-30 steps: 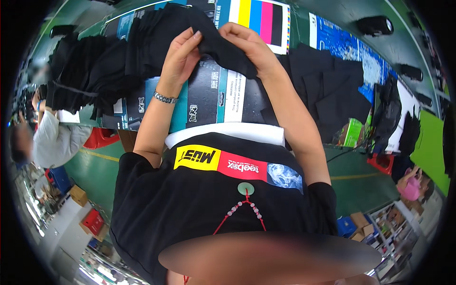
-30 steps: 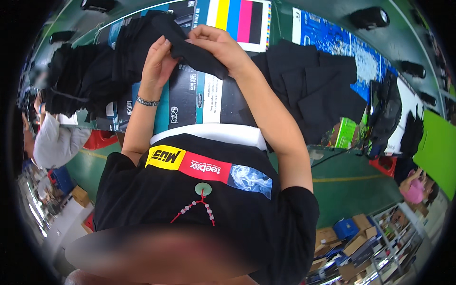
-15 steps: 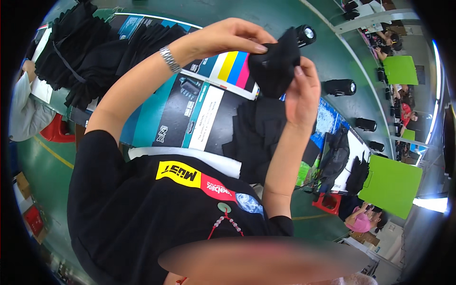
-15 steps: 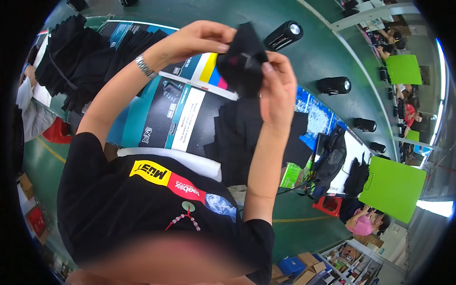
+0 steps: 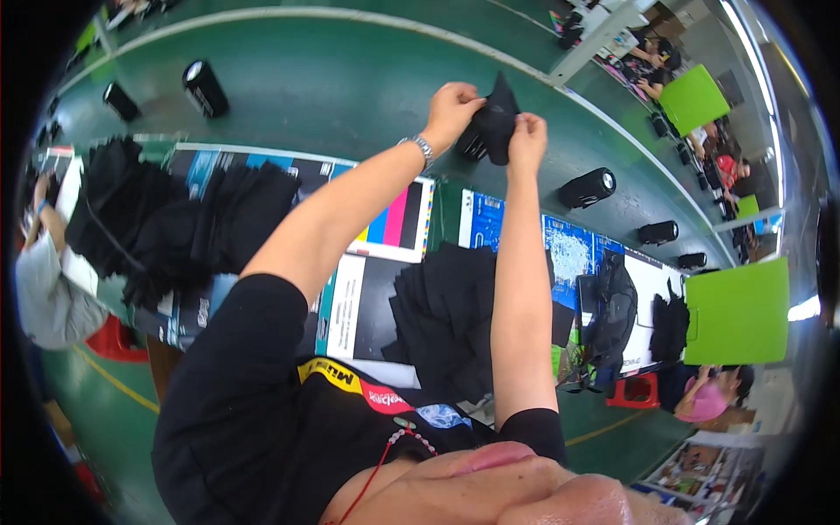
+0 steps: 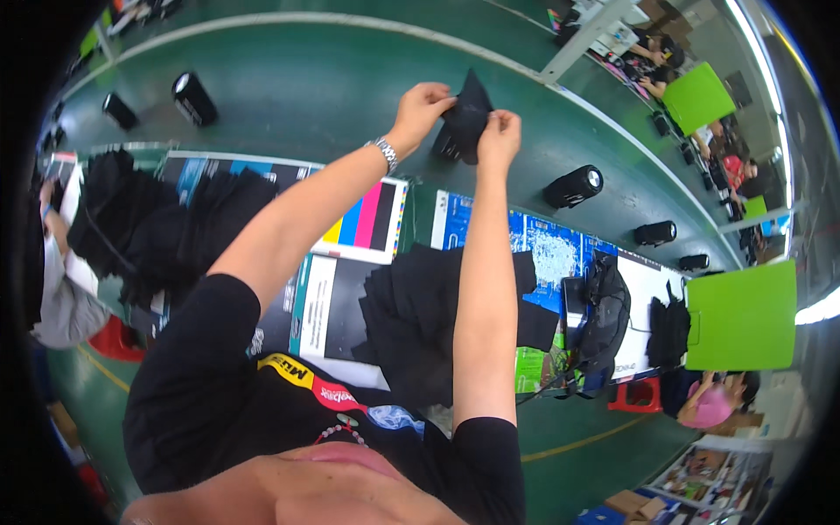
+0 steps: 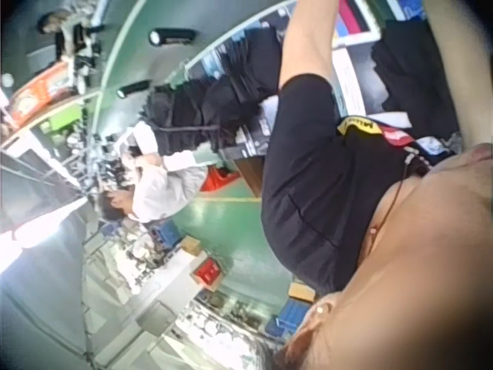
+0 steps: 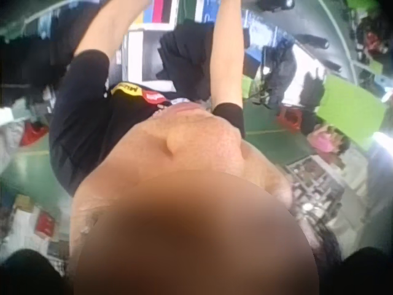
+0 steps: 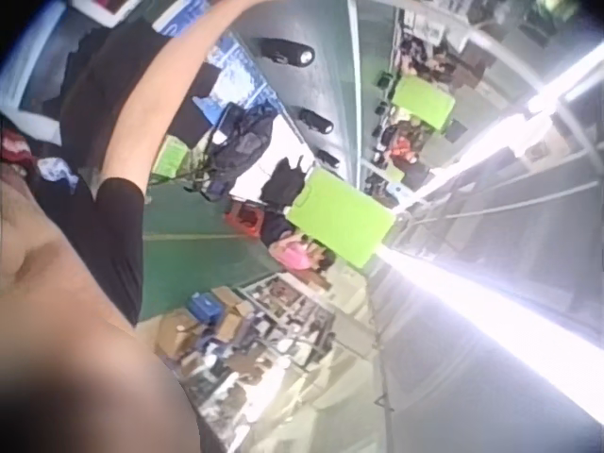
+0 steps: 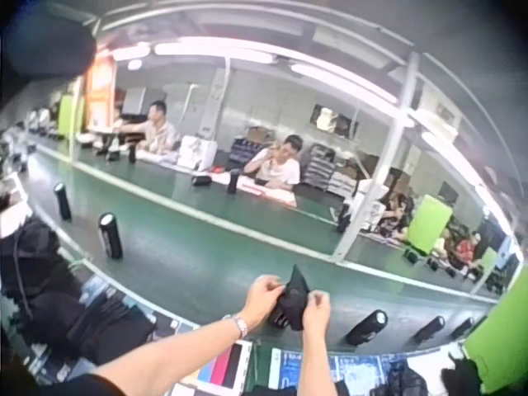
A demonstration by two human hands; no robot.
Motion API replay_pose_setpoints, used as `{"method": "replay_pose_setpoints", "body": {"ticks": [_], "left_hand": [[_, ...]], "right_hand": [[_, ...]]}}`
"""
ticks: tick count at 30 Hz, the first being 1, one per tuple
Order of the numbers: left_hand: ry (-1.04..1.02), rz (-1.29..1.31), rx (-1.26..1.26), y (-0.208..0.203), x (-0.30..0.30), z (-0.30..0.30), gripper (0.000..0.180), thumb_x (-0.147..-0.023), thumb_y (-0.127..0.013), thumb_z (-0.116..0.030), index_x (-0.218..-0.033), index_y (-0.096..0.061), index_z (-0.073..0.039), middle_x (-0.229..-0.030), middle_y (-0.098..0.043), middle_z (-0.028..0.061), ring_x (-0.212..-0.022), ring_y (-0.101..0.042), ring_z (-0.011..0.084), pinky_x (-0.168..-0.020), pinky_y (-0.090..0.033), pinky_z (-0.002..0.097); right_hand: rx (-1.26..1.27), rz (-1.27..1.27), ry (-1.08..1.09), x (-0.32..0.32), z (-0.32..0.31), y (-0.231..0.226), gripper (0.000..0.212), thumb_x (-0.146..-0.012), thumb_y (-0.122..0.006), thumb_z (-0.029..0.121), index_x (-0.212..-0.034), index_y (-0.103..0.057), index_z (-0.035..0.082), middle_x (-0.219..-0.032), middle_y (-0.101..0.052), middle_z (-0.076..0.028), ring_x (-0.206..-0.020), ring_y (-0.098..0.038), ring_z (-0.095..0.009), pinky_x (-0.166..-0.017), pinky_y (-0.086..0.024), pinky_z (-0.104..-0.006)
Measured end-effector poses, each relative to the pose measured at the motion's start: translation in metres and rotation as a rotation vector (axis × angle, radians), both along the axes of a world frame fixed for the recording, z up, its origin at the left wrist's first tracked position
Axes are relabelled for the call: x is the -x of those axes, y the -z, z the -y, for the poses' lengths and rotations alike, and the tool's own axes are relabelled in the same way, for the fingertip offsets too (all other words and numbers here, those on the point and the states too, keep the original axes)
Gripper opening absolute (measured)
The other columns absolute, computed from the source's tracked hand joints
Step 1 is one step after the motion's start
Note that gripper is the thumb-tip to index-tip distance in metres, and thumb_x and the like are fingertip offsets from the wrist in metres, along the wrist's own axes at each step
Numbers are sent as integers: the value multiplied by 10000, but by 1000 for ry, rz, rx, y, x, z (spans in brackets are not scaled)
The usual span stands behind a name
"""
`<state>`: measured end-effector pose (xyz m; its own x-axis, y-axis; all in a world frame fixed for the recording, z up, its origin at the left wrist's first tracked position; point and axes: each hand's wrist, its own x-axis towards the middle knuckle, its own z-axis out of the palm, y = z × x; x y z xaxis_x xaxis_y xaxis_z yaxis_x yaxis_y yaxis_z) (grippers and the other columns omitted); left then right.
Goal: The person places small black fabric covers over cylindrical speakers, pulling the material tight and tucking the edges into the top rim of each speaker one by one.
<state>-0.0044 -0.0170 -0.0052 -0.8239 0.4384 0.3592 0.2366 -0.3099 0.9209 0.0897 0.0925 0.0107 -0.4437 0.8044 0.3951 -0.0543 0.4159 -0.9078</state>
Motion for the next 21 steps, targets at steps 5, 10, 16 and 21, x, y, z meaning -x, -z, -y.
{"method": "replay_pose_setpoints", "body": {"ticks": [5,10,16,21], "left_hand": [[280,481,-132,10,31,18,188,-879,-639,-169,-953,-633,4,-909,-649,73,-823,-603,144,-747,-470,273],[307,431,-109,-31,17,75,161,-863,-668,-177,-890,-623,-24,-819,-606,16,-750,-551,90,-668,-426,238],[255,559,-86,-5,14,143,146,-894,-636,-199,-862,-594,-63,-822,-598,-1,-731,-541,76,-659,-426,220],[284,644,-119,-4,14,137,148,-890,-640,-189,-858,-564,-66,-781,-573,-3,-689,-525,91,-658,-440,232]], "right_hand": [[333,-67,-208,10,14,-8,128,-854,-636,88,-950,-650,5,-862,-642,-73,-789,-577,-135,-720,-460,-259],[541,-186,-398,14,48,-4,178,-877,-620,128,-934,-661,-36,-838,-662,-89,-749,-592,-138,-674,-471,-269],[495,33,-466,31,95,0,218,-880,-623,177,-887,-665,-37,-779,-662,-78,-690,-591,-130,-614,-463,-268],[399,184,-355,38,90,-8,220,-861,-643,183,-838,-661,-34,-738,-654,-96,-624,-583,-145,-560,-462,-288]]}}
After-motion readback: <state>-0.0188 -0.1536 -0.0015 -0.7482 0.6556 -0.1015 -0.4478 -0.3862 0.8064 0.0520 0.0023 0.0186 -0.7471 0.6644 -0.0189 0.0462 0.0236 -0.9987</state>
